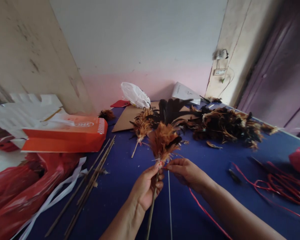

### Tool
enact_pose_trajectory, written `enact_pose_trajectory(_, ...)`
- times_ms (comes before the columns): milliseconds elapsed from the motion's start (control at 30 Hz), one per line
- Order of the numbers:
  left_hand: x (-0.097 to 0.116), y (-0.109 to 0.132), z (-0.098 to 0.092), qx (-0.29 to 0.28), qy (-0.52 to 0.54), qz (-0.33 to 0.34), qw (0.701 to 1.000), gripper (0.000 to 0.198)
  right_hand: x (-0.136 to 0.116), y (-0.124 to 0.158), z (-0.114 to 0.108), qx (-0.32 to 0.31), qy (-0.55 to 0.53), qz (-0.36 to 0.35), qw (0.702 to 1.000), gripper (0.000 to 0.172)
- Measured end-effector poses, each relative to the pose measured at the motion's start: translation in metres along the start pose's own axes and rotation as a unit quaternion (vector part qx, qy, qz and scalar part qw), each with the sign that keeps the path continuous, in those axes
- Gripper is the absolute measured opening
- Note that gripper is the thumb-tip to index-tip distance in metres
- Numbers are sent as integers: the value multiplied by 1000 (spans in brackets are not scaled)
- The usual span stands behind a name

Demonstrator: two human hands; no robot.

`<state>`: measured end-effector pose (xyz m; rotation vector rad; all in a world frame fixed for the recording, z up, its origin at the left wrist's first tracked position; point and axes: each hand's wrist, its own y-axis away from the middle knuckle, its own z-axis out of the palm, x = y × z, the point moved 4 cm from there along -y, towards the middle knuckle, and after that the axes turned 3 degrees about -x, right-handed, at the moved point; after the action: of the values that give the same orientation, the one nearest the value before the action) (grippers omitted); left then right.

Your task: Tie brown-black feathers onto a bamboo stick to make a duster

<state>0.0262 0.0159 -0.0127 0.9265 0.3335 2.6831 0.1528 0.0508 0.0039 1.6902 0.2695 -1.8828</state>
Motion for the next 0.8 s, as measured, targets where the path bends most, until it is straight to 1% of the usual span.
enact_pose_trajectory(67, 0, -2, -1, 3, -2, 2, 1000, 7, 0, -1, 2, 8, 4, -7, 1000, 23)
enact_pose_trajectory(233, 1, -4, -3, 12, -31, 34, 999, 8, 0, -2, 2, 37, -32, -62, 997, 17)
enact_pose_trajectory(333, 1, -4, -4, 12, -57, 41, 997, 7, 2, -4, 0, 23, -52, -65, 996, 17)
enact_pose_trajectory(400, 1, -5, -6, 27, -73, 37, 996, 8, 4, -5, -3, 26, -41, -55, 997, 18)
enact_pose_trajectory(467, 2, -7, -10, 48, -83, 35, 995, 7, 5, -7, -6, 47, 15, -49, 998, 16)
enact_pose_trajectory(533, 3, -9, -13, 68, -83, 34, 994, 7, 5, -8, -9, 63, 104, -45, 992, 15)
enact_pose_trajectory(633, 5, -12, -16, 81, -66, 29, 994, 7, 4, -9, -15, 44, 211, -29, 976, 15)
enact_pose_trajectory(700, 8, -14, -18, 77, -52, 31, 995, 8, 1, -11, -27, 30, 267, -23, 963, 19)
enact_pose_trajectory(733, 9, -14, -19, 75, -46, 35, 996, 8, -2, -12, -37, 34, 314, -27, 948, 20)
enact_pose_trajectory(767, 11, -14, -20, 73, -38, 41, 996, 8, -6, -14, -49, 51, 372, -32, 926, 21)
enact_pose_trajectory(800, 14, -15, -21, 72, -29, 46, 996, 8, -12, -16, -65, 78, 432, -38, 898, 21)
